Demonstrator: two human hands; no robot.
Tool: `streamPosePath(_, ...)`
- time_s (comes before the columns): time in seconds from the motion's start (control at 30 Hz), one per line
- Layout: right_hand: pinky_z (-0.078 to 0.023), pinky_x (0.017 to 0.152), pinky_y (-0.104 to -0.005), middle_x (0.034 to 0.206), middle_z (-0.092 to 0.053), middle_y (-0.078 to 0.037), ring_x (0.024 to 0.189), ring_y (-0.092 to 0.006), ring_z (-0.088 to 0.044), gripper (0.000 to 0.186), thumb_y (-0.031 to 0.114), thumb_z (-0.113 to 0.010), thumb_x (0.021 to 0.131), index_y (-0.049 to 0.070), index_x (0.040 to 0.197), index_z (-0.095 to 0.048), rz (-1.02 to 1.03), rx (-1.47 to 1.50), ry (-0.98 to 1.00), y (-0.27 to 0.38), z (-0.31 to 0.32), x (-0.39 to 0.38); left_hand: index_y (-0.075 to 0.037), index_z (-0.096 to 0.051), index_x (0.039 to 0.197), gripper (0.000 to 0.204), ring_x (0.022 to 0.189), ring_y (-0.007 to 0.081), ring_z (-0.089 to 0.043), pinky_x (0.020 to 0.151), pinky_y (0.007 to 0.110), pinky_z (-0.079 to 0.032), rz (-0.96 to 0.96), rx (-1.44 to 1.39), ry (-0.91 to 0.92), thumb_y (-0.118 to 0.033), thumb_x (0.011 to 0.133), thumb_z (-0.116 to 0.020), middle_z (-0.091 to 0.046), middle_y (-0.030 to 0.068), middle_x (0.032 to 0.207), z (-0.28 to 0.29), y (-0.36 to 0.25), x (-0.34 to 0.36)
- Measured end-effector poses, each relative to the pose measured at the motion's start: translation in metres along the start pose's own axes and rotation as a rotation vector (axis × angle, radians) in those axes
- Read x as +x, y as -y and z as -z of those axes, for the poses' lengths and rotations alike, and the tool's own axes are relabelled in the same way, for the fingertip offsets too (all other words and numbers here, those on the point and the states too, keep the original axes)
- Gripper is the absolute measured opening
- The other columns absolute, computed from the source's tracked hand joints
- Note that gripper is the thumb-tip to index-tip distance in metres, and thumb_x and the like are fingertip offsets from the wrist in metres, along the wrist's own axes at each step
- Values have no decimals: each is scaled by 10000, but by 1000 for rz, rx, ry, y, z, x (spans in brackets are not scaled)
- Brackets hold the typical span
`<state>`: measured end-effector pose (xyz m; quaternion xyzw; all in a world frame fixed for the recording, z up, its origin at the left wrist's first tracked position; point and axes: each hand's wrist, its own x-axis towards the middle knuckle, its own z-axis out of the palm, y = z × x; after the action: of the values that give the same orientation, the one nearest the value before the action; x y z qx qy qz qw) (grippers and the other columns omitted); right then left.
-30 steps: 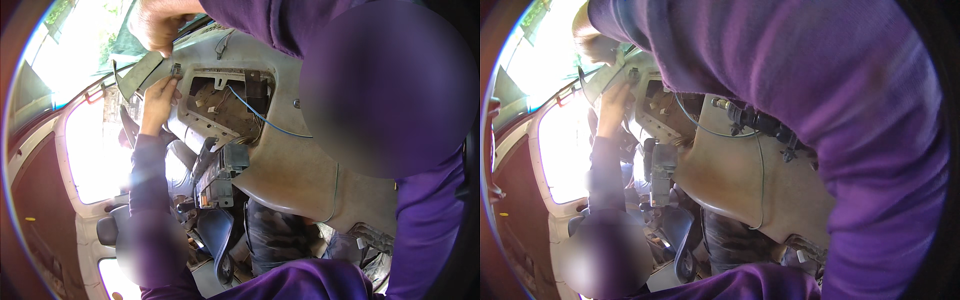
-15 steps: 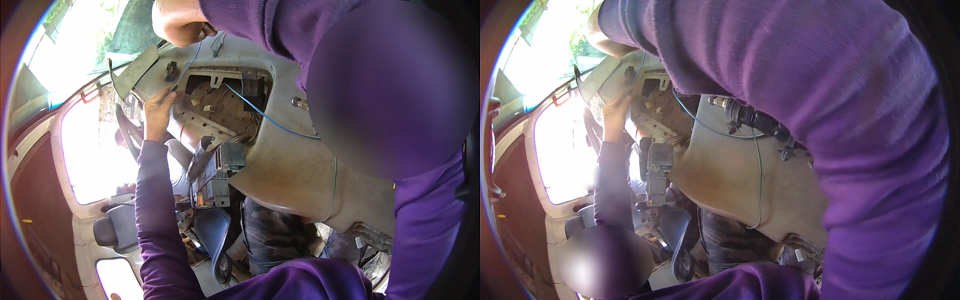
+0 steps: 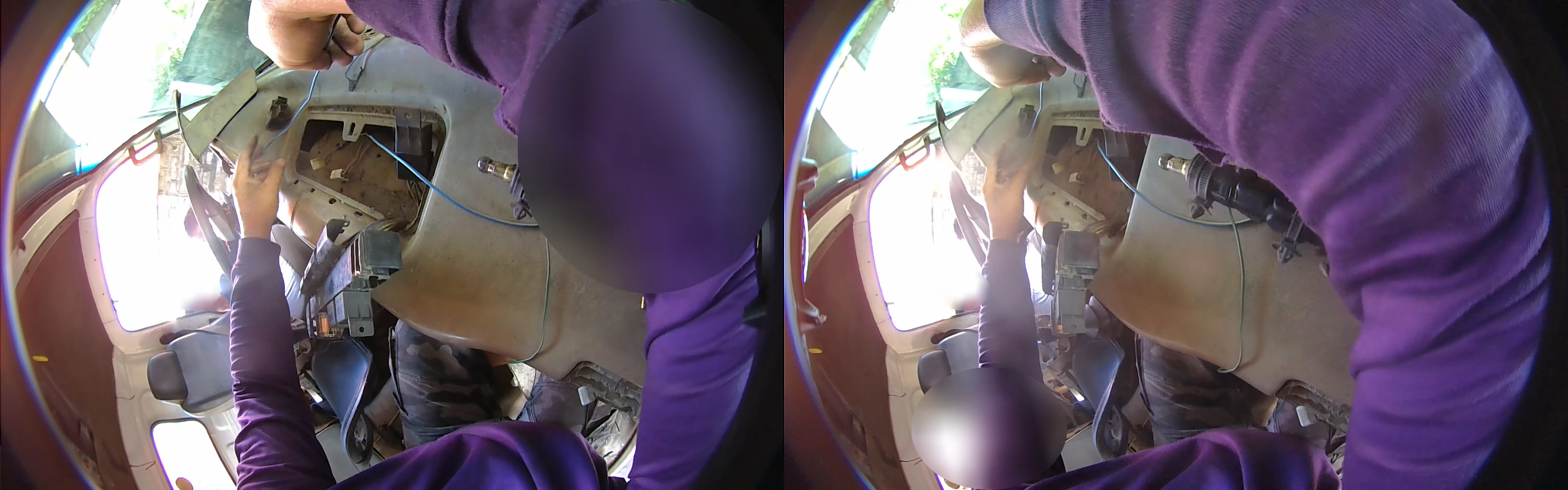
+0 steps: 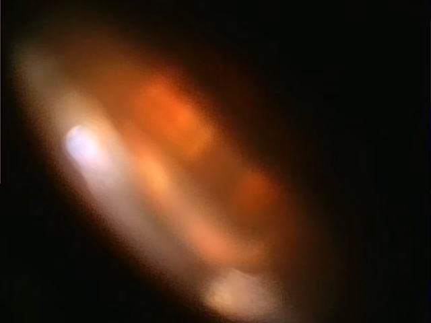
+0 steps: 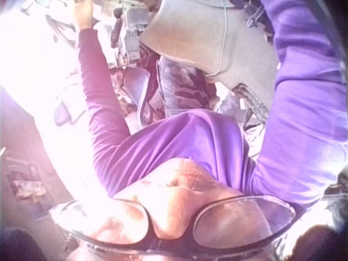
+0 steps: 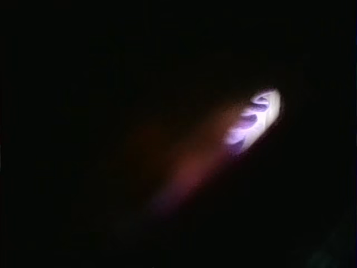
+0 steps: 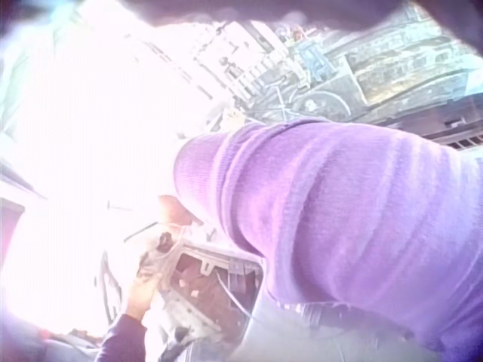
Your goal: The person removes and reattaches dashboard panels inside a car, using a screwdriver to loosen screws and hands to align and snap the panels into place. The person also moves a seat cushion aside to access the dashboard area.
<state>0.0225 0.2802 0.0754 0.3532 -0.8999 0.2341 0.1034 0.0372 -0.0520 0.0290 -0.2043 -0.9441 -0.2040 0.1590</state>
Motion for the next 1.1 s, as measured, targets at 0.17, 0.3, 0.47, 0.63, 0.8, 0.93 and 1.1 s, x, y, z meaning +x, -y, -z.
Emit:
streamPosePath(0.17, -500, 555, -341, 812, -692, -89, 637, -180, -624, 416, 160, -646, 914, 38, 1310, -613, 12, 23, -15, 9, -3, -7, 41, -488, 1422, 512, 1156, 251, -602, 995, 375, -487, 124, -197, -291, -78, 936, -595, -593, 214, 1304, -17, 58, -27)
streamPosePath(0.3, -498, 551, -340, 807, -691, -87, 631, -177, -622, 420, 161, -646, 914, 39, 1315, -610, 13, 53, -14, 11, -5, -14, 60, -545, 1349, 453, 1124, 265, -613, 1006, 366, -473, 125, -210, -400, -62, 916, -496, -597, 211, 1280, -25, 73, -34)
streamPosePath(0.47, -497, 545, -338, 801, -689, -85, 624, -174, -620, 426, 162, -647, 915, 40, 1321, -606, 19, 64, -14, 14, -3, -20, 52, -618, 1270, 418, 1067, 259, -625, 957, 367, -495, 60, -66, -399, -63, 882, -509, -606, 184, 1195, -25, 79, -32)
streamPosePath(0.63, -495, 539, -336, 795, -688, -83, 617, -172, -617, 431, 162, -647, 915, 41, 1327, -603, 41, 85, -9, 11, -5, -17, 42, -633, 1264, 416, 1047, 252, -629, 951, 361, -498, 89, 0, -368, -73, 880, -520, -602, 170, 1182, -19, 72, -34)
streamPosePath(0.8, -493, 533, -334, 789, -686, -81, 610, -169, -615, 437, 163, -648, 915, 43, 1333, -599, 58, 99, -18, 7, -5, -16, 42, -641, 1275, 422, 1054, 239, -625, 963, 354, -492, 78, -32, -364, -81, 892, -512, -605, 163, 1190, -20, 85, -32)
streamPosePath(0.93, -492, 528, -333, 784, -685, -80, 605, -166, -613, 442, 164, -648, 916, 44, 1338, -596, 78, 163, -11, 8, -19, -13, 49, -653, 1253, 412, 1051, 237, -625, 963, 351, -491, 115, -75, -371, -75, 887, -511, -616, 157, 1179, -16, 99, -44)
streamPosePath(1.1, -490, 522, -331, 778, -684, -78, 598, -163, -610, 448, 165, -649, 916, 45, 1344, -592, 60, 171, -22, 7, 4, -32, 45, -663, 1232, 408, 994, 225, -624, 927, 343, -496, -6, -4, -404, -65, 867, -517, -620, 150, 1157, -26, 78, -23)
